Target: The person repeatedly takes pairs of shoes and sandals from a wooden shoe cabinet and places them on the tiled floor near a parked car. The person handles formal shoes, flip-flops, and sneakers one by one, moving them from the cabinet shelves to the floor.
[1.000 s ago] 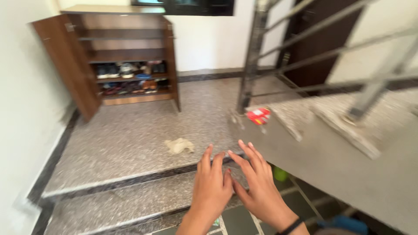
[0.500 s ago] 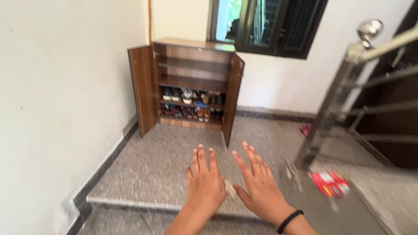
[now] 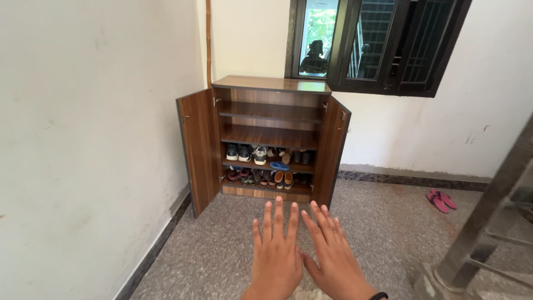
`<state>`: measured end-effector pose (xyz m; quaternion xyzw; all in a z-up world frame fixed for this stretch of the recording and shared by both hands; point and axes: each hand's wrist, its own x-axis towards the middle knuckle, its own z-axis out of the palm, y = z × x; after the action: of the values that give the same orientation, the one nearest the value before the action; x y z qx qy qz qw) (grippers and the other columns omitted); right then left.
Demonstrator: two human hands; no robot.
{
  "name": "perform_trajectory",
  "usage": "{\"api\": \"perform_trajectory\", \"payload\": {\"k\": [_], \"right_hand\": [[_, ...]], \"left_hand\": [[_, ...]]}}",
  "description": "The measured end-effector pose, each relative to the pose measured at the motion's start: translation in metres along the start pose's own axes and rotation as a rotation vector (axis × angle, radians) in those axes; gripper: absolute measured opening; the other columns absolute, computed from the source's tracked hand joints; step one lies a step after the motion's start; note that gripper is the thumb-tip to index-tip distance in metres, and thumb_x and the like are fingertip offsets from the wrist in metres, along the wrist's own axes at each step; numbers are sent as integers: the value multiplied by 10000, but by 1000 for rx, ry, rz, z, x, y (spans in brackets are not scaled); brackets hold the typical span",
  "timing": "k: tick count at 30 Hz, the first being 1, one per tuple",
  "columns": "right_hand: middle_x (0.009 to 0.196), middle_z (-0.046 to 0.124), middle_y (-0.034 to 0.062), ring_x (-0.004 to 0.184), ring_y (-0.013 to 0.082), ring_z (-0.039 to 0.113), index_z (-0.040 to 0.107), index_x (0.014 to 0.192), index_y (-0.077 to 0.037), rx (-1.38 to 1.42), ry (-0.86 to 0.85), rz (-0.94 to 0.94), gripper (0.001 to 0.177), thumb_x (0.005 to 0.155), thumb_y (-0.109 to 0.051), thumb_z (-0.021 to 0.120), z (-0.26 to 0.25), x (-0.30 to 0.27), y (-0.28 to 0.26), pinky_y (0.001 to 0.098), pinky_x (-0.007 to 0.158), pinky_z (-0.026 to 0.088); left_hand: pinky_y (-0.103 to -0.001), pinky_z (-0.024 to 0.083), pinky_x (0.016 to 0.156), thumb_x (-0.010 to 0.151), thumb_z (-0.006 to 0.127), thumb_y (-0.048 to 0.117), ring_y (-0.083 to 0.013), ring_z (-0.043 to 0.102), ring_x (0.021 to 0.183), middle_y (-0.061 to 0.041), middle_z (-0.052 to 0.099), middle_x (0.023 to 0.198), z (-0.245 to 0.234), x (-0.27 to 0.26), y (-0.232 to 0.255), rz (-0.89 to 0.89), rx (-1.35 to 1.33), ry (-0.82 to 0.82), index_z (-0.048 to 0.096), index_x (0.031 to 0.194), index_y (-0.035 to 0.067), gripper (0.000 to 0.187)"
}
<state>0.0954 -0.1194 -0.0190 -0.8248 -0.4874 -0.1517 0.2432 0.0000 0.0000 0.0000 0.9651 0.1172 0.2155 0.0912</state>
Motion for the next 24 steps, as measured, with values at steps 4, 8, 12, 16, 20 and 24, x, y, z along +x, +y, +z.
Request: {"api": "perform_trajectory", "payload": {"k": [4, 8, 12, 16, 20, 24], "right_hand": [[1726, 24, 98, 1583, 324, -22, 165, 1625, -205, -17, -65, 37, 912, 882, -265, 691, 17, 52, 43, 514, 1213, 34], [1727, 9, 122, 1581, 345, -25, 175, 1622, -194, 13, -84, -16, 908, 887, -286, 701, 25, 111, 86, 529, 1210, 40], [1730, -18, 114, 1583, 346, -52, 181, 1620, -206, 80, -200, -34, 892, 897, -275, 699, 5, 196, 118, 518, 1216, 29], [1726, 10, 136, 1543, 339, -18, 231, 1613, -184, 69, -148, -128, 855, 900, -298, 690, -15, 264, 143, 518, 1234, 51], [1724, -17, 158, 1554, 354, -46, 256, 1602, -155, 133, -170, -173, 814, 925, -297, 683, -6, 316, 144, 523, 1225, 58], [1723, -50, 162, 1547, 356, -76, 254, 1613, -160, 236, -248, -185, 817, 930, -297, 680, 22, 343, 132, 530, 1223, 34]], "left_hand": [[-690, 21, 1152, 917, 600, 182, -445, -74, 1535, -242, -49, 1701, 33, 57, -16, -36, -36, -35, 90, 1632, 107, 882], [-691, 27, 1149, 936, 610, 213, -447, -82, 1532, -232, -67, 1698, 52, 119, -30, -111, -35, -85, 67, 1645, 123, 898], [-665, 68, 1176, 934, 629, 241, -430, -94, 1534, -217, -92, 1711, 28, 196, -43, -226, -21, -125, 48, 1601, 123, 893], [-672, 81, 1162, 950, 623, 264, -440, -107, 1534, -236, -114, 1694, 5, 256, -52, -279, 22, -122, 22, 1631, 131, 918], [-669, 92, 1169, 963, 617, 288, -440, -104, 1536, -246, -144, 1691, -18, 282, -77, -393, 99, -186, -21, 1607, 145, 918], [-670, 124, 1149, 946, 615, 297, -438, -69, 1561, -238, -115, 1686, -32, 287, -108, -445, 165, -96, -1, 1632, 159, 932]]}}
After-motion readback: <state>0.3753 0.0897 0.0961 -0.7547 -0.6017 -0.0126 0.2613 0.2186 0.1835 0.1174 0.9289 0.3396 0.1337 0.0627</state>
